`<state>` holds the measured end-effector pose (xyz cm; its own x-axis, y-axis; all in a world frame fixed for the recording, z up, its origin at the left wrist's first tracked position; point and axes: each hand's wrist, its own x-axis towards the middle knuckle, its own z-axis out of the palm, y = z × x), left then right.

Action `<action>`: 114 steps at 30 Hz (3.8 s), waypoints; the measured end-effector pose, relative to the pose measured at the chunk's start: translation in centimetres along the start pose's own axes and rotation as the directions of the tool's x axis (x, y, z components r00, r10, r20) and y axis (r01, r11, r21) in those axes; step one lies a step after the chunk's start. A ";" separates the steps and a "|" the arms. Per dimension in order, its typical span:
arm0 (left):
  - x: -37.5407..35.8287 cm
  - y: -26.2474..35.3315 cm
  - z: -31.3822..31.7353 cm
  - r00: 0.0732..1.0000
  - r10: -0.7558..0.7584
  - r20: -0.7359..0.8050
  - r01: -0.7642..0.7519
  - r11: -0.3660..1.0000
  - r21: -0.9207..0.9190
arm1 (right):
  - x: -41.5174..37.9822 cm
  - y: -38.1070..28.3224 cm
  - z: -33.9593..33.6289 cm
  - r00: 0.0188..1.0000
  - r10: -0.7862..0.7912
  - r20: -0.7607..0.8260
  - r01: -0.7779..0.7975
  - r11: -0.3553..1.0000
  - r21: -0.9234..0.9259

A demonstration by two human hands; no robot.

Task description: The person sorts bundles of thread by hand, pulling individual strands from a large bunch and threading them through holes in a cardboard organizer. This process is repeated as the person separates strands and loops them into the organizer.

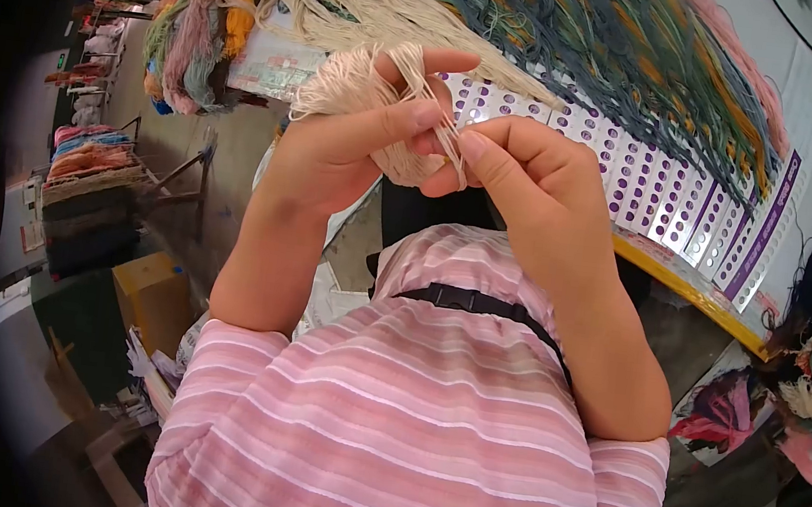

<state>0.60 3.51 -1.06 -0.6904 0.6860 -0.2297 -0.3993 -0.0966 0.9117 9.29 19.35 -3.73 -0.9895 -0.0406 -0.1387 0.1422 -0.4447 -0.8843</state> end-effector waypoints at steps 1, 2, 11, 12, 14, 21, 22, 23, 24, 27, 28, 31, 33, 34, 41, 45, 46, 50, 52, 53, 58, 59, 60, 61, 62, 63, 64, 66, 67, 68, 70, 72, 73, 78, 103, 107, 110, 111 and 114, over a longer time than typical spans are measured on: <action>0.0 -0.1 -0.1 1.000 0.004 0.014 -0.004 1.000 -0.005 | -0.1 0.0 0.1 1.000 -0.018 0.004 0.018 0.999 -0.029; 0.1 -0.1 -0.2 1.000 0.008 0.029 -0.008 1.000 -0.010 | -0.2 0.0 0.2 1.000 -0.022 -0.004 0.022 1.000 -0.020; -0.1 0.1 -0.3 1.000 -0.014 0.010 0.013 1.000 0.027 | -0.7 -0.3 0.8 0.997 -0.066 -0.028 0.065 0.997 -0.035; -0.2 0.2 -0.2 1.000 -0.018 0.017 0.018 1.000 0.016 | -0.7 -0.3 0.9 0.997 -0.066 -0.031 0.065 0.998 -0.023; -0.3 0.5 -0.1 0.999 -0.028 0.031 0.028 1.000 -0.007 | -0.7 -0.3 0.9 0.998 -0.050 -0.029 0.049 0.999 -0.016; -0.3 0.3 -0.1 0.997 -0.009 0.076 0.017 0.995 -0.103 | -0.8 -0.4 1.1 0.998 -0.065 -0.010 0.065 0.998 -0.026; -0.3 0.3 -0.1 0.997 -0.009 0.070 0.016 0.994 -0.104 | -0.8 -0.4 1.1 0.997 -0.074 -0.010 0.074 0.997 -0.015; -0.3 0.4 0.0 0.998 -0.009 0.065 0.016 0.994 -0.106 | -0.8 -0.3 1.1 0.997 -0.082 -0.014 0.081 0.996 -0.021; -0.3 0.4 -0.2 0.996 -0.003 0.088 0.011 0.996 -0.093 | -0.8 -0.3 1.1 0.996 -0.089 -0.017 0.089 0.996 -0.027; -0.3 0.2 -0.6 0.994 0.024 0.108 -0.017 0.997 -0.071 | -0.6 -0.5 1.3 0.994 -0.091 -0.056 0.089 0.995 -0.037; -0.1 -0.2 -0.3 0.996 0.039 0.083 -0.033 0.997 -0.073 | -0.5 -0.6 1.3 0.993 -0.089 -0.073 0.086 0.995 -0.040; 0.0 0.2 0.0 0.992 0.019 0.128 0.015 0.966 -0.259 | 0.2 -1.7 1.1 0.995 -0.026 -0.095 0.010 0.987 -0.161; -0.1 0.3 0.1 0.984 -0.001 0.179 0.070 0.923 -0.379 | 0.7 -1.4 0.7 0.995 -0.042 -0.089 0.026 0.983 -0.181; -0.1 0.3 -0.1 0.981 -0.009 0.192 0.089 0.906 -0.413 | 0.8 -1.2 0.6 0.995 -0.050 -0.086 0.033 0.981 -0.191; -0.4 0.5 -0.1 0.948 -0.021 0.316 0.191 0.834 -0.518 | 0.9 -1.4 2.1 0.993 0.073 -0.091 -0.086 0.986 -0.145; -0.2 0.6 -0.7 0.969 -0.001 0.247 0.121 0.875 -0.469 | 0.8 -1.4 1.6 0.996 0.057 -0.071 -0.071 0.976 -0.208; -0.2 0.6 -0.9 0.977 0.006 0.211 0.081 0.911 -0.404 | 0.7 -1.4 1.5 0.997 0.050 -0.054 -0.062 0.970 -0.237; -0.9 1.4 -1.3 0.982 0.073 0.176 -0.081 0.996 0.040 | 0.4 -1.4 1.7 0.997 0.051 -0.057 -0.057 0.992 -0.110; -1.0 1.4 -0.9 0.988 0.068 0.140 -0.073 0.997 0.036 | 0.3 -1.4 1.8 0.997 0.052 -0.058 -0.057 0.993 -0.103; -1.0 1.4 -0.8 0.990 0.064 0.123 -0.069 0.997 0.034 | 0.2 -1.5 1.8 0.998 0.046 -0.051 -0.051 0.993 -0.111; -1.2 1.4 -0.9 0.991 0.079 0.103 -0.082 0.996 0.019 | 0.0 -1.7 1.7 1.000 0.008 -0.029 -0.009 0.999 -0.045; -1.2 1.5 -0.9 0.991 0.079 0.108 -0.081 0.997 0.012 | 0.0 -1.6 1.6 1.000 0.007 -0.027 -0.008 1.000 -0.024; -1.1 1.5 -0.9 0.990 0.085 0.115 -0.086 0.996 0.001 | -0.1 -1.5 1.6 1.000 0.006 -0.024 -0.006 1.000 -0.004; -1.1 1.4 -1.0 0.988 0.092 0.122 -0.091 0.996 -0.010 | -0.1 -1.4 1.5 1.000 0.004 -0.022 -0.004 1.000 0.017; -1.1 1.4 -1.0 0.987 0.098 0.129 -0.096 0.995 -0.021 | -0.1 -1.4 1.4 1.000 0.008 -0.013 -0.008 1.000 0.027; -1.0 1.4 -1.0 0.986 0.097 0.134 -0.094 0.995 -0.026 | -0.1 -1.3 1.4 1.000 0.012 -0.004 -0.012 0.999 0.036; -1.0 1.5 -1.1 0.986 0.095 0.140 -0.091 0.995 -0.031 | 0.0 -1.3 1.3 1.000 0.016 0.005 -0.016 0.999 0.045; -1.0 1.6 -1.2 0.983 0.091 0.158 -0.086 0.996 -0.039 | -0.1 -1.3 1.3 1.000 0.022 0.006 -0.022 0.999 0.047; -1.0 1.7 -1.3 0.982 0.088 0.170 -0.082 0.996 -0.041 | -0.1 -1.3 1.3 1.000 0.025 0.007 -0.025 0.999 0.048; -0.9 1.7 -1.4 0.980 0.085 0.182 -0.078 0.996 -0.044 | -0.2 -1.3 1.3 1.000 0.016 0.009 -0.016 0.999 0.045; -0.8 1.7 -1.5 0.980 0.084 0.181 -0.075 0.995 -0.059 | -0.1 -1.4 1.5 1.000 -0.001 0.013 0.000 0.999 0.038; -0.8 1.6 -1.5 0.981 0.077 0.178 -0.067 0.996 -0.061 | -0.2 -1.4 1.3 0.999 0.027 0.029 -0.029 0.998 0.057; -0.8 1.6 -1.5 0.982 0.071 0.177 -0.062 0.997 -0.055 | -0.2 -1.5 1.2 0.998 0.041 0.038 -0.043 0.997 0.066; -0.7 1.6 -1.5 0.982 0.074 0.172 -0.067 0.997 -0.050 | -0.1 -1.4 1.4 0.997 -0.049 0.056 0.045 0.996 0.081; -0.8 1.8 -0.9 0.993 0.039 0.112 -0.042 0.999 0.024 | -0.4 -1.4 0.8 0.997 -0.019 0.075 0.010 0.992 0.125; -0.9 1.9 -1.1 0.990 0.003 0.142 -0.005 1.000 0.018 | -0.8 -1.9 1.5 0.999 -0.018 0.039 0.016 0.998 0.056; -0.9 2.1 -1.0 0.991 0.010 0.136 -0.014 0.999 0.032 | -0.9 -1.8 1.6 0.999 -0.032 0.033 0.030 0.998 0.059; -0.9 2.1 -1.0 0.991 0.020 0.133 -0.025 0.999 0.036 | -0.9 -1.8 1.6 0.999 -0.023 0.033 0.021 0.998 0.066; -0.9 2.0 -1.0 0.991 0.043 0.129 -0.049 0.998 0.046 | -1.0 -1.9 1.7 1.000 -0.015 0.015 0.014 0.998 0.062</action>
<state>-0.19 2.00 0.65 -0.6232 0.7685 -0.1449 -0.3371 -0.0968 0.9365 9.98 18.71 -1.18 -0.9917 -0.0479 -0.1189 0.1269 -0.5001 -0.8566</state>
